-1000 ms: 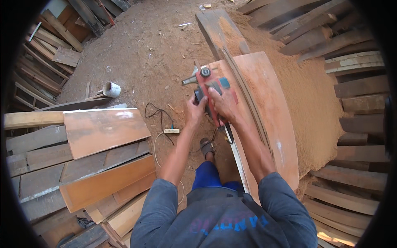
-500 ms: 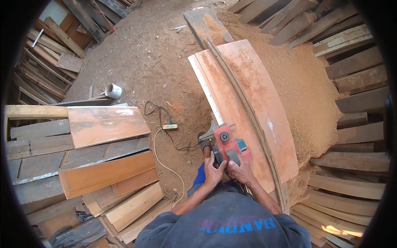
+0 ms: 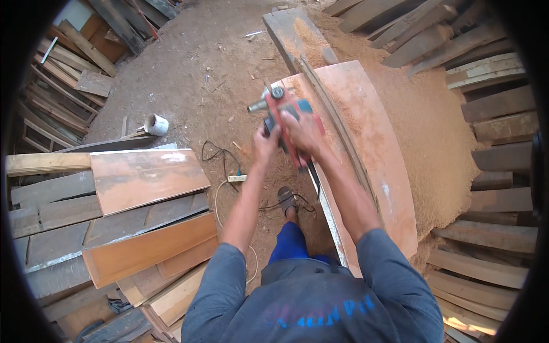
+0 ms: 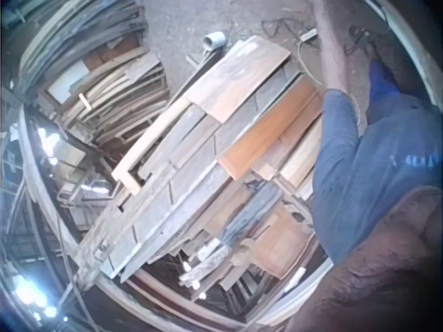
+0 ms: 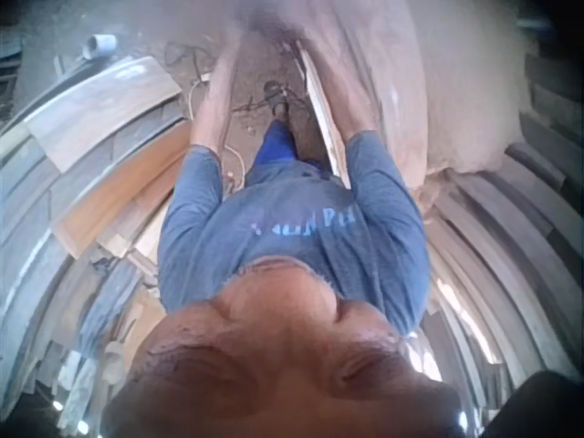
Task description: The person positions a wooden board on a workbench and planes its edge using an electric planer.
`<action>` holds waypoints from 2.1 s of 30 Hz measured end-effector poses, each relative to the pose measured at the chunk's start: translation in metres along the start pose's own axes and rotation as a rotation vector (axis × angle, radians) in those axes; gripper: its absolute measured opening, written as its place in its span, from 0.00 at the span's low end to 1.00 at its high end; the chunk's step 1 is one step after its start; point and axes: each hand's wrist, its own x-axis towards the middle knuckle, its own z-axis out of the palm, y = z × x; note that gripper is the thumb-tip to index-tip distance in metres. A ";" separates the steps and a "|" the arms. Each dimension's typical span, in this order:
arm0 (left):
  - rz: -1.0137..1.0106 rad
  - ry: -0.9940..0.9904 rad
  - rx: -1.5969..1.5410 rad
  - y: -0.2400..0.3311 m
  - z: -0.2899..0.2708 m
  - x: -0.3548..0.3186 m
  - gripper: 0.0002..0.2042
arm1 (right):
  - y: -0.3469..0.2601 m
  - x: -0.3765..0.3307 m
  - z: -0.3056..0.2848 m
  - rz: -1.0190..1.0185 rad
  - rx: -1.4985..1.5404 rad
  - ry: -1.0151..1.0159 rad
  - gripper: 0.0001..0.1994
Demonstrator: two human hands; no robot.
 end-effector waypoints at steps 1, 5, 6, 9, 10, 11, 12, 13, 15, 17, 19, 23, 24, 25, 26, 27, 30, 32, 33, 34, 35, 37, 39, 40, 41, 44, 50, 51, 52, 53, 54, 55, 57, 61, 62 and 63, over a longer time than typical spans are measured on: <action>-0.045 0.043 0.042 0.005 -0.002 0.020 0.19 | -0.003 0.018 0.001 0.136 0.224 0.028 0.25; 0.060 0.036 0.062 -0.004 -0.001 0.042 0.19 | -0.003 0.024 0.006 -0.111 0.147 0.075 0.27; 0.126 0.022 0.022 -0.011 0.001 0.035 0.19 | -0.002 0.016 0.006 -0.140 0.134 0.095 0.28; 0.111 0.025 0.012 -0.035 0.009 -0.011 0.19 | 0.004 -0.025 0.002 0.168 0.128 -0.005 0.27; 0.114 0.030 0.064 -0.041 0.012 -0.031 0.19 | 0.006 -0.044 -0.001 0.301 0.107 -0.052 0.29; 0.093 0.019 -0.011 -0.047 0.016 -0.055 0.19 | 0.008 -0.068 -0.002 0.291 0.071 -0.038 0.32; 0.132 0.017 0.020 -0.052 0.020 -0.081 0.19 | 0.010 -0.095 -0.003 0.319 0.022 -0.026 0.34; 0.145 0.008 0.106 -0.057 0.023 -0.110 0.19 | 0.016 -0.124 -0.009 0.316 0.044 -0.091 0.34; 0.086 0.038 0.250 -0.066 0.031 -0.174 0.22 | 0.025 -0.189 -0.012 0.356 0.188 -0.069 0.29; -0.002 0.018 0.355 -0.075 0.038 -0.244 0.27 | 0.035 -0.253 -0.017 0.332 0.054 -0.058 0.26; -0.006 -0.035 0.393 -0.083 0.044 -0.302 0.29 | 0.039 -0.315 -0.025 0.329 0.066 -0.033 0.28; -0.041 -0.049 0.444 -0.091 0.048 -0.356 0.40 | 0.034 -0.371 -0.030 0.324 0.156 -0.032 0.23; -0.043 -0.063 0.439 -0.092 0.048 -0.357 0.40 | 0.030 -0.373 -0.032 0.278 0.201 0.002 0.24; -0.040 -0.056 0.446 -0.093 0.047 -0.349 0.40 | 0.027 -0.366 -0.030 0.241 0.124 0.048 0.23; -0.021 -0.049 0.411 -0.093 0.046 -0.340 0.38 | 0.024 -0.359 -0.031 0.184 0.145 0.064 0.23; 0.000 -0.048 0.375 -0.094 0.044 -0.324 0.36 | 0.023 -0.344 -0.032 0.255 0.197 0.004 0.23; 0.029 0.000 0.414 -0.098 0.038 -0.267 0.32 | 0.021 -0.288 -0.024 0.316 0.199 -0.025 0.22; 0.101 0.006 0.305 -0.096 0.033 -0.215 0.26 | 0.023 -0.241 -0.017 0.280 0.119 0.007 0.21; 0.118 0.013 0.175 -0.093 0.030 -0.187 0.23 | 0.025 -0.214 -0.013 0.227 0.095 0.029 0.21; 0.108 -0.022 0.030 -0.087 0.027 -0.158 0.21 | 0.026 -0.184 -0.007 0.207 0.100 0.031 0.21; 0.095 -0.017 0.006 -0.080 0.023 -0.130 0.19 | 0.026 -0.157 -0.001 0.147 0.111 0.045 0.21; 0.099 -0.015 -0.027 -0.062 0.015 -0.083 0.17 | 0.022 -0.106 0.008 0.126 0.155 0.064 0.22; 0.027 -0.094 -0.154 -0.047 0.005 -0.057 0.13 | 0.016 -0.084 0.008 0.076 0.209 0.079 0.22; 0.091 -0.056 -0.169 -0.045 -0.001 -0.054 0.13 | 0.014 -0.084 0.006 0.155 0.258 0.056 0.22; -0.031 -0.096 -0.304 -0.048 -0.008 -0.057 0.10 | 0.012 -0.088 0.003 0.261 0.299 0.038 0.22; -0.112 -0.145 -0.484 -0.084 -0.044 -0.100 0.05 | 0.010 -0.137 -0.007 0.305 0.324 -0.008 0.20; -0.532 0.607 -1.004 -0.176 -0.250 -0.241 0.15 | 0.025 -0.268 -0.019 0.349 0.383 0.005 0.18; -0.356 0.761 -0.951 -0.175 -0.299 -0.265 0.08 | 0.027 -0.281 -0.022 0.326 0.386 -0.002 0.18; -0.176 0.854 -1.105 -0.163 -0.361 -0.289 0.08 | 0.029 -0.293 -0.023 0.325 0.395 0.007 0.18; -0.052 1.308 -0.981 -0.156 -0.396 -0.310 0.07 | 0.031 -0.303 -0.025 0.313 0.394 -0.001 0.17; 0.171 1.484 -0.856 -0.142 -0.440 -0.330 0.06 | 0.032 -0.310 -0.027 0.324 0.385 -0.015 0.17; 0.257 1.524 -0.713 -0.129 -0.473 -0.350 0.06 | 0.033 -0.315 -0.027 0.287 0.390 -0.010 0.17; 0.329 1.588 -0.421 -0.111 -0.513 -0.374 0.08 | 0.034 -0.319 -0.026 0.242 0.358 0.014 0.18; 0.267 1.176 -0.412 -0.137 -0.472 -0.372 0.13 | 0.039 -0.311 -0.016 0.267 0.317 -0.018 0.18; -0.026 1.148 -0.531 -0.153 -0.445 -0.358 0.18 | 0.040 -0.307 -0.015 0.265 0.279 -0.002 0.17; -0.183 0.832 -0.729 -0.176 -0.402 -0.354 0.18 | 0.042 -0.306 -0.014 0.304 0.220 0.006 0.16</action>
